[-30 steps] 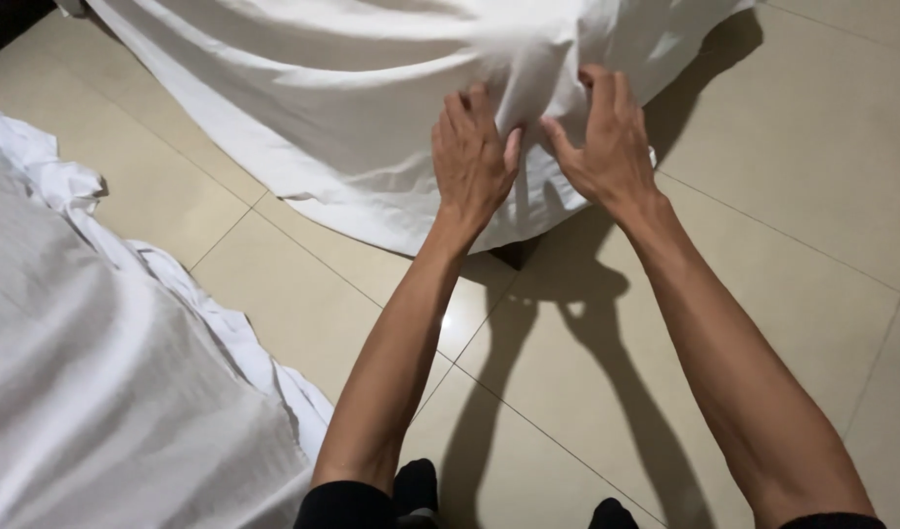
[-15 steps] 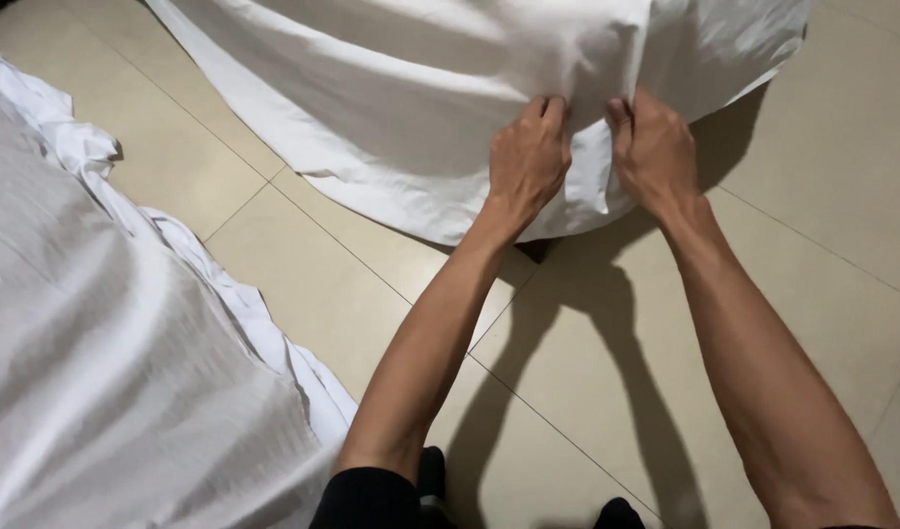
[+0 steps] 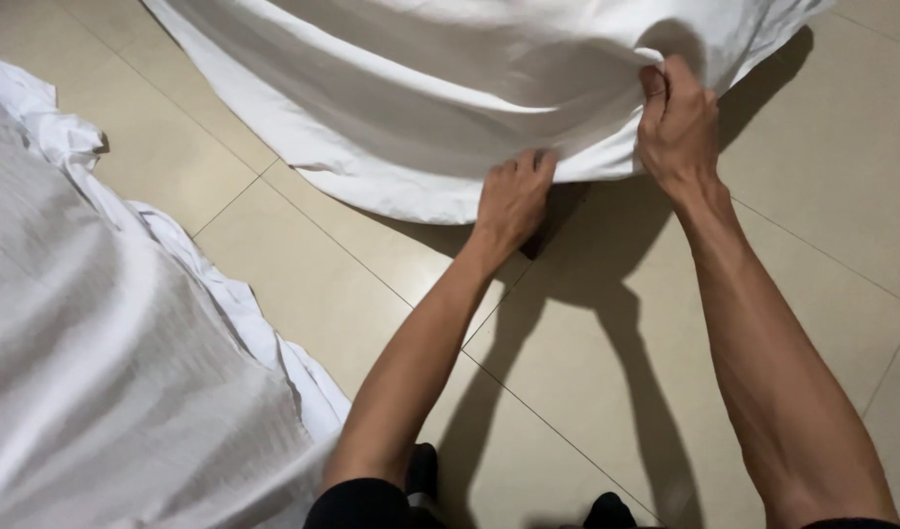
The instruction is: The person removes a pillow and a white sheet from a mattress, placing them onto an adjacent bed. Then, the person spreads a fresh white fitted sheet over the mattress, tucking the corners and smoothing the fabric by hand.
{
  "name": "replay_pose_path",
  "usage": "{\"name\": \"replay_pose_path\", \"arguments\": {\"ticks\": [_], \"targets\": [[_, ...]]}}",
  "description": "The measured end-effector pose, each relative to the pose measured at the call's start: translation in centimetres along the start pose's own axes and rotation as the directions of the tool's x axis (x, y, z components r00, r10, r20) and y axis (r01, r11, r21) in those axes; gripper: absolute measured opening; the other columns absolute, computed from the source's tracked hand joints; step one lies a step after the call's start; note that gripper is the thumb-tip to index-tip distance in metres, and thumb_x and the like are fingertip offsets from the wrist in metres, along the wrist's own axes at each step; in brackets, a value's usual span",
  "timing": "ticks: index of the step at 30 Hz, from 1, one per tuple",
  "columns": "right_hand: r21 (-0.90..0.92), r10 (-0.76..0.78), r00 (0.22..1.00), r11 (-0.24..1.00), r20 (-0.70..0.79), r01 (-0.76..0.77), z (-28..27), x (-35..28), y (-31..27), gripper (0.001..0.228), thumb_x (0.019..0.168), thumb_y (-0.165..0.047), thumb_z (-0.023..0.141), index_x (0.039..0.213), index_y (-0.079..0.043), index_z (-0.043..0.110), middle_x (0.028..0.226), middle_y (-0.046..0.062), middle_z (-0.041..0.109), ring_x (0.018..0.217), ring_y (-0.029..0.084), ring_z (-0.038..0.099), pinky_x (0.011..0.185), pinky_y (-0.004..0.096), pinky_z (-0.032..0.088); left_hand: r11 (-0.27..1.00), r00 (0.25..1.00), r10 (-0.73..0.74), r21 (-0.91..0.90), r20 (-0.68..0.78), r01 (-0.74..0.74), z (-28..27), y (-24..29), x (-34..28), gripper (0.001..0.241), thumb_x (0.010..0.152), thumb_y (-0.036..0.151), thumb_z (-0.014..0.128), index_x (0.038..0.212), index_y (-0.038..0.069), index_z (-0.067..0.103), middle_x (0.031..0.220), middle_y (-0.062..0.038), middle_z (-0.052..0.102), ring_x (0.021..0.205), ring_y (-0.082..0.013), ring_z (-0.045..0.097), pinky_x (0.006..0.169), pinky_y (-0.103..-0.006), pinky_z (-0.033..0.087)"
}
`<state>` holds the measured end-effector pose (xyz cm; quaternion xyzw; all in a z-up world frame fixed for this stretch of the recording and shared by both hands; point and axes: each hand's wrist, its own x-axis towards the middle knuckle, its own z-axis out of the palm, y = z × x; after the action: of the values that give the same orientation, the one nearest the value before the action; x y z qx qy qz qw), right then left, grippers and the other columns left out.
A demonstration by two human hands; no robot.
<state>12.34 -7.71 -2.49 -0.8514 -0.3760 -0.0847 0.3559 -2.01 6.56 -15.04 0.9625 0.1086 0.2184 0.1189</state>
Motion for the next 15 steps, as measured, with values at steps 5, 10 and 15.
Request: {"name": "replay_pose_path", "arguments": {"ticks": [5,10,15], "targets": [[-0.189,-0.397,0.899,0.912,-0.185,0.364,1.8,-0.6,-1.0,0.021,0.105,-0.013,0.059,0.123,-0.003,0.055,0.118,0.018,0.06,0.11,0.028,0.061,0.096,0.046,0.051,0.974,0.996,-0.075,-0.212,0.049,0.084,-4.4,-3.1,-0.1,0.04,0.084,-0.005,0.056,0.123,0.005,0.055,0.107,-0.024,0.069,0.091,-0.0435,0.07,0.081,-0.0525,0.056],[-0.312,-0.683,0.725,0.672,0.089,0.672,3.5,-2.3,-8.5,0.044,0.104,-0.034,0.079,0.133,-0.01,0.056,0.128,0.016,0.052,0.125,0.031,0.052,0.11,0.046,0.041,0.834,0.974,-0.226,-0.52,-0.012,0.187,-9.6,-8.0,-0.5,0.032,0.087,-0.005,0.055,0.117,0.005,0.054,0.096,-0.028,0.071,0.092,-0.0474,0.068,0.076,-0.054,0.052],[-0.301,-0.632,0.749,0.688,0.199,0.66,7.8,-2.9,-11.0,0.038,0.098,-0.027,0.076,0.129,-0.006,0.066,0.11,0.01,0.064,0.103,0.027,0.055,0.096,0.045,0.04,0.669,0.948,-0.282,-0.679,0.145,0.303,-14.2,-9.6,-1.4,0.013,0.101,0.003,0.05,0.113,0.008,0.048,0.084,-0.022,0.071,0.078,-0.0379,0.069,0.07,-0.0501,0.05]]}}
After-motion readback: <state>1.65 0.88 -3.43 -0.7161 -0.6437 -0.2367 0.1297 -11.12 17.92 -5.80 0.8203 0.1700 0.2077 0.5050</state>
